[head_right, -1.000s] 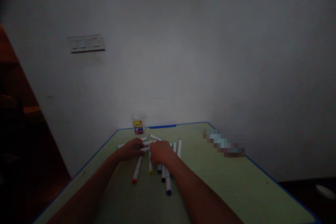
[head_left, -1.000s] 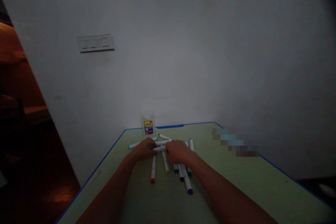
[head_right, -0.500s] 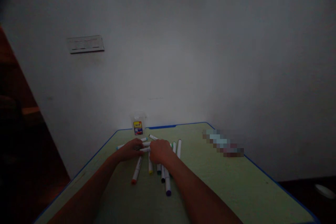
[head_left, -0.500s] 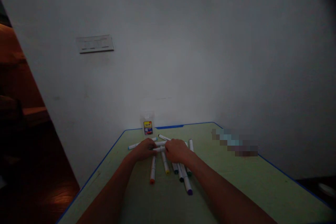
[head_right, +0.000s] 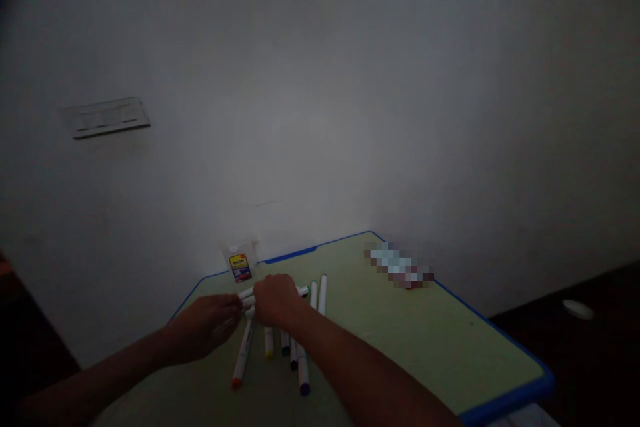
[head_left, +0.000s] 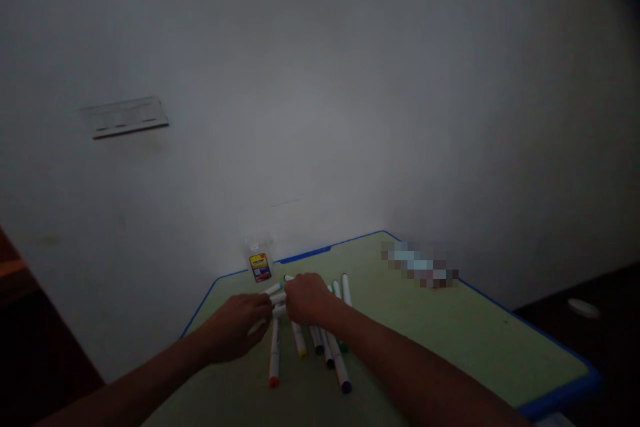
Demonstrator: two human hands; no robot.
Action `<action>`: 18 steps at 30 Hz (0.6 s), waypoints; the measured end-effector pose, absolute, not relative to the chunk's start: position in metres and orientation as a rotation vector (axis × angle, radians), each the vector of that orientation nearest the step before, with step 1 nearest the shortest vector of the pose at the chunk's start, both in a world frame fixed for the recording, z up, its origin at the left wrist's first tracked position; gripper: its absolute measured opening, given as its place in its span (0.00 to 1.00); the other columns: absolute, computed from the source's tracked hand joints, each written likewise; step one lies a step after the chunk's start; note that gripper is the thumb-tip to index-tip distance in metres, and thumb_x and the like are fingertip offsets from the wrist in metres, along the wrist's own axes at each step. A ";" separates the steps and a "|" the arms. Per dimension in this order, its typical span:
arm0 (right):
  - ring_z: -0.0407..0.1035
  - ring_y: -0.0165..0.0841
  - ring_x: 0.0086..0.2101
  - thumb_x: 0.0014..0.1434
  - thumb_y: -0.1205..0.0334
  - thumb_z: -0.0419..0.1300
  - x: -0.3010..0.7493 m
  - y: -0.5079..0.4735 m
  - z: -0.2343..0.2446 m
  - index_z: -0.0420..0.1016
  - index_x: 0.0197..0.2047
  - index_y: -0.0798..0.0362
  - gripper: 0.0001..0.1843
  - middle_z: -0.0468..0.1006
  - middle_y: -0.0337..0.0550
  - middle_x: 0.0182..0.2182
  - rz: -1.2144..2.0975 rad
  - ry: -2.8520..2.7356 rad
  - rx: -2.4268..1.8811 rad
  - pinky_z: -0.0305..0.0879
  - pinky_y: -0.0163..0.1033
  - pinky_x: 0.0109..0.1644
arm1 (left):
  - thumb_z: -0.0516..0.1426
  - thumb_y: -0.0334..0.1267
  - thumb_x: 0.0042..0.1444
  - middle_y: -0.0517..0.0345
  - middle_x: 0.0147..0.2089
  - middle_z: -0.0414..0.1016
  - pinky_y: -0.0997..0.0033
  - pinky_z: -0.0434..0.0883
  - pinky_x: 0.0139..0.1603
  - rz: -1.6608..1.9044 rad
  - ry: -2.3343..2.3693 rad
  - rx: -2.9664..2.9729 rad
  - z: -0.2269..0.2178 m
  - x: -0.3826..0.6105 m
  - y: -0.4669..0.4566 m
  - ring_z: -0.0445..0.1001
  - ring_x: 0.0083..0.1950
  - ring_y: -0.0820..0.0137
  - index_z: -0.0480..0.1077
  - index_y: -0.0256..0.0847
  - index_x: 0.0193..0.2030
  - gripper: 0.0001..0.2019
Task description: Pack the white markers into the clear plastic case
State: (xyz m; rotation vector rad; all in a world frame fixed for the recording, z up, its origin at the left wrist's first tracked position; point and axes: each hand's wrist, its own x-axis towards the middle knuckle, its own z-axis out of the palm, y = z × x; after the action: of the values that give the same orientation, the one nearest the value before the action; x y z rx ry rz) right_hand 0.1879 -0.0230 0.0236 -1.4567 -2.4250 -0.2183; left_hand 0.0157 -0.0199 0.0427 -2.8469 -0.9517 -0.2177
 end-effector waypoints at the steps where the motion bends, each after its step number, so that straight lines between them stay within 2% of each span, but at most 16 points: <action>1: 0.71 0.40 0.33 0.51 0.61 0.53 0.189 -0.023 0.025 0.73 0.34 0.57 0.11 0.75 0.54 0.31 -0.228 -2.427 -1.430 0.66 0.40 0.34 | 0.48 0.32 0.51 0.57 0.32 0.70 0.71 0.65 0.36 -0.114 -0.903 -2.811 0.047 0.010 -0.020 0.69 0.34 0.70 0.66 0.41 0.30 0.07; 3: 0.71 0.40 0.31 0.50 0.62 0.53 0.193 -0.023 0.025 0.73 0.32 0.57 0.10 0.76 0.53 0.30 -0.251 -2.411 -1.404 0.66 0.40 0.32 | 0.47 0.33 0.52 0.56 0.30 0.70 0.72 0.65 0.33 -0.112 -0.929 -2.705 0.050 0.001 -0.013 0.68 0.32 0.70 0.66 0.40 0.29 0.08; 9: 0.71 0.39 0.32 0.53 0.63 0.49 0.217 -0.014 0.005 0.73 0.33 0.56 0.13 0.76 0.50 0.30 -0.270 -2.322 -1.465 0.64 0.40 0.33 | 0.49 0.34 0.53 0.53 0.35 0.70 0.70 0.67 0.39 -0.765 -0.966 -2.472 0.011 -0.011 0.013 0.69 0.37 0.70 0.64 0.39 0.32 0.05; 12: 0.70 0.37 0.33 0.54 0.62 0.47 0.225 -0.010 0.000 0.73 0.33 0.55 0.14 0.76 0.49 0.31 -0.237 -2.282 -1.484 0.63 0.38 0.35 | 0.51 0.32 0.52 0.52 0.34 0.70 0.71 0.67 0.39 -0.997 -0.909 -2.416 -0.003 -0.010 0.013 0.69 0.37 0.69 0.64 0.38 0.31 0.03; 18: 0.69 0.36 0.32 0.55 0.61 0.46 0.227 -0.006 0.001 0.73 0.32 0.54 0.15 0.76 0.46 0.30 -0.192 -2.224 -1.515 0.60 0.37 0.35 | 0.53 0.32 0.50 0.57 0.31 0.68 0.72 0.68 0.32 -1.294 -0.786 -2.268 0.030 0.001 -0.013 0.69 0.32 0.72 0.64 0.37 0.28 0.02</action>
State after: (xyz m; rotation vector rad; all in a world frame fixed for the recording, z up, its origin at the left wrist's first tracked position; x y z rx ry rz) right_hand 0.2265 -0.0064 0.0011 -1.5153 -2.2240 -0.1917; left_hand 0.0010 -0.0133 0.0300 -2.2680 -0.7858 -1.2942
